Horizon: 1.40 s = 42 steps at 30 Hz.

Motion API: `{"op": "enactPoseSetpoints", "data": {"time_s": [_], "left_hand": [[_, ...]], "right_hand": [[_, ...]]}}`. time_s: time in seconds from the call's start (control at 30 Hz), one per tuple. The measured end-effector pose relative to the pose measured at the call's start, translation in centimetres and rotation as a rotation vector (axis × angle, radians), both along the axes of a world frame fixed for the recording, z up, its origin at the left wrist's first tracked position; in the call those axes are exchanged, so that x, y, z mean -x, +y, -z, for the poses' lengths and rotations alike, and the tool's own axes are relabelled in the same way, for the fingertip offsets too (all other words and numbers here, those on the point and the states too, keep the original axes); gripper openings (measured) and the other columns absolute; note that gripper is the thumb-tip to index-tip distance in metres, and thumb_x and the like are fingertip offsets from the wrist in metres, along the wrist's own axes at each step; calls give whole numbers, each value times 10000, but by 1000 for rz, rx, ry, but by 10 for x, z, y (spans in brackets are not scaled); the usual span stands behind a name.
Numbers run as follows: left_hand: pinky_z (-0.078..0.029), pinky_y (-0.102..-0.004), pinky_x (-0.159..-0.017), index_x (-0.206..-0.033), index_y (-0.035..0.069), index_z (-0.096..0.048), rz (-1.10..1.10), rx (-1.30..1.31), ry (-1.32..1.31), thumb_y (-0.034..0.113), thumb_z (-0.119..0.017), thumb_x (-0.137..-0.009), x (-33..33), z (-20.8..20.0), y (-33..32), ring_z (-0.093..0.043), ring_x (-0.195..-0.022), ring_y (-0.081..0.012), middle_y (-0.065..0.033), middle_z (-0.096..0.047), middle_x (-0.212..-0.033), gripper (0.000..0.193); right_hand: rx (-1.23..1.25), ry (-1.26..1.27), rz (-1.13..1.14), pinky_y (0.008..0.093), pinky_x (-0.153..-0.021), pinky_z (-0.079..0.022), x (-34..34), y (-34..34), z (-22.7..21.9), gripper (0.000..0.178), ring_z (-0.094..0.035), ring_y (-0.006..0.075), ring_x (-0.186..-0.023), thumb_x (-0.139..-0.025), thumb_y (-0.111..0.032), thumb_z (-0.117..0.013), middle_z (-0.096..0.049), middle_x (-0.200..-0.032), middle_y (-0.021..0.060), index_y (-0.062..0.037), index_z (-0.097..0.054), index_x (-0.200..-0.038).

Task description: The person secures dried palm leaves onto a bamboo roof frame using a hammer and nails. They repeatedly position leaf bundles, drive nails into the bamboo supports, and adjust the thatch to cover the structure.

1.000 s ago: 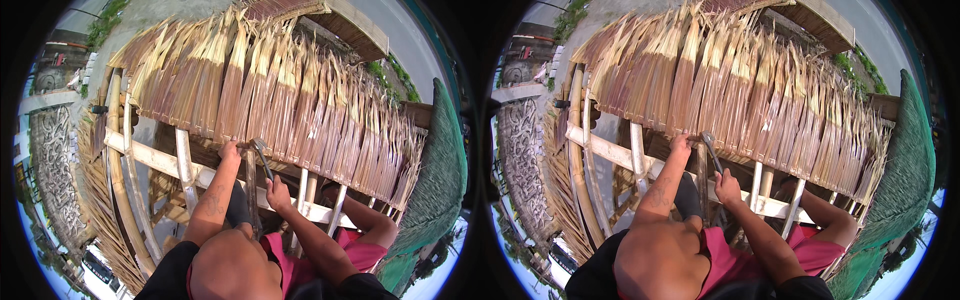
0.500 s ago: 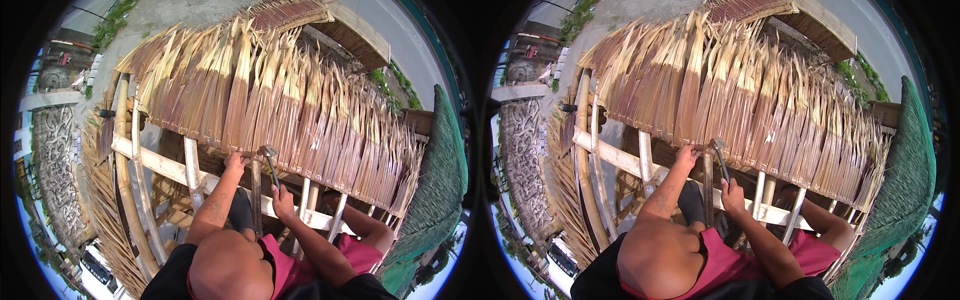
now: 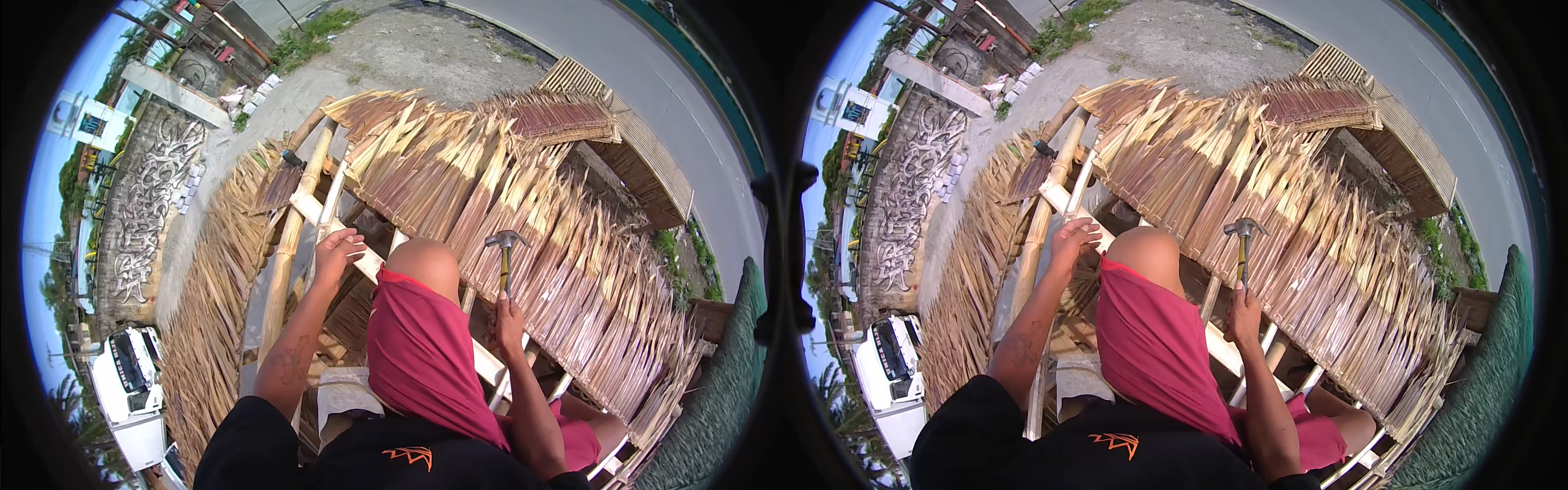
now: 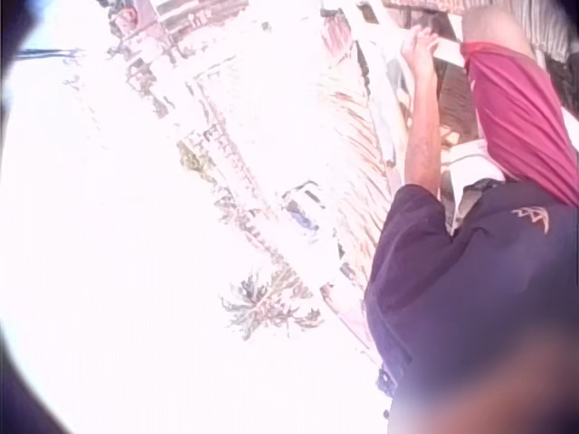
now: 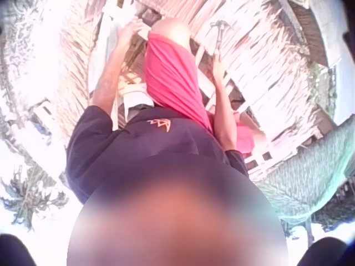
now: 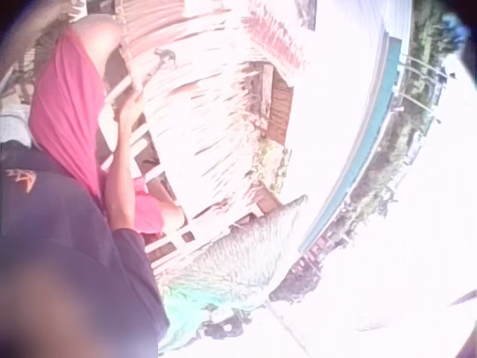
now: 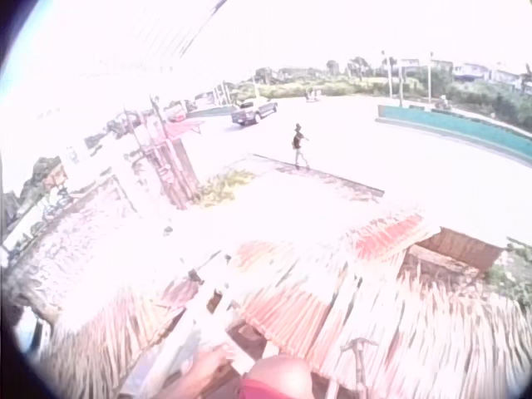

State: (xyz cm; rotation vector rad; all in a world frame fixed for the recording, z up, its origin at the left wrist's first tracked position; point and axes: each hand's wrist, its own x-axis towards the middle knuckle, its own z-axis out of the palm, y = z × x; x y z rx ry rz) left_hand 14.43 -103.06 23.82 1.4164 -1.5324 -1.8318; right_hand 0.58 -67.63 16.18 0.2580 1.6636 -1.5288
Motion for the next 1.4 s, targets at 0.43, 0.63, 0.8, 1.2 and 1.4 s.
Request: {"op": "enactPoseSetpoints", "data": {"time_s": [0.43, 0.63, 0.8, 1.2, 1.4], "left_hand": [[-487, -445, -962, -1238, 5, -585, 965, 238, -737, 92, -587, -842, -187, -141, 228, -585, -1145, -374, -218, -556, -1273, 405], [-503, -460, -910, -1141, 46, -648, 684, 201, -750, 196, -534, -912, -209, -47, 249, -633, -1076, -392, -255, -655, -1115, 297], [-514, -478, -857, -1101, 32, -644, 679, 552, -745, 187, -559, -891, -221, -18, 254, -642, -1006, -414, -254, -666, -1016, 275], [-490, -425, -822, -1066, 54, -644, 1236, 229, -699, 48, -607, -809, -162, -185, 156, -635, -969, -335, -153, -668, -944, 259], [-476, -405, -663, -870, -21, -682, 679, 739, -296, -8, -625, -780, -15, -107, 22, -637, -719, -320, -191, -642, -757, 107]], "right_hand": [[138, 58, -1071, 298, -427, -388, -8, 8, -260, 360, -469, 104, -444, -1016, -332, -534, -491, -573, 22, -22, -531, -833], [208, 177, -1346, 395, -558, -414, -58, -20, -237, 413, -546, 231, -539, -1009, -374, -529, -520, -586, 135, 12, -587, -873], [100, 244, -1479, 408, -598, -422, -61, -27, -241, 441, -563, 279, -595, -1007, -399, -517, -557, -654, 177, 16, -599, -882], [86, 362, -1354, 428, -618, -432, -29, -44, -256, 479, -541, 315, -606, -1012, -433, -499, -544, -663, 202, 17, -577, -871], [36, 585, -1073, 422, -582, -436, 24, -72, -272, 464, -534, 307, -570, -1006, -419, -514, -537, -636, 179, 14, -581, -853]]}}
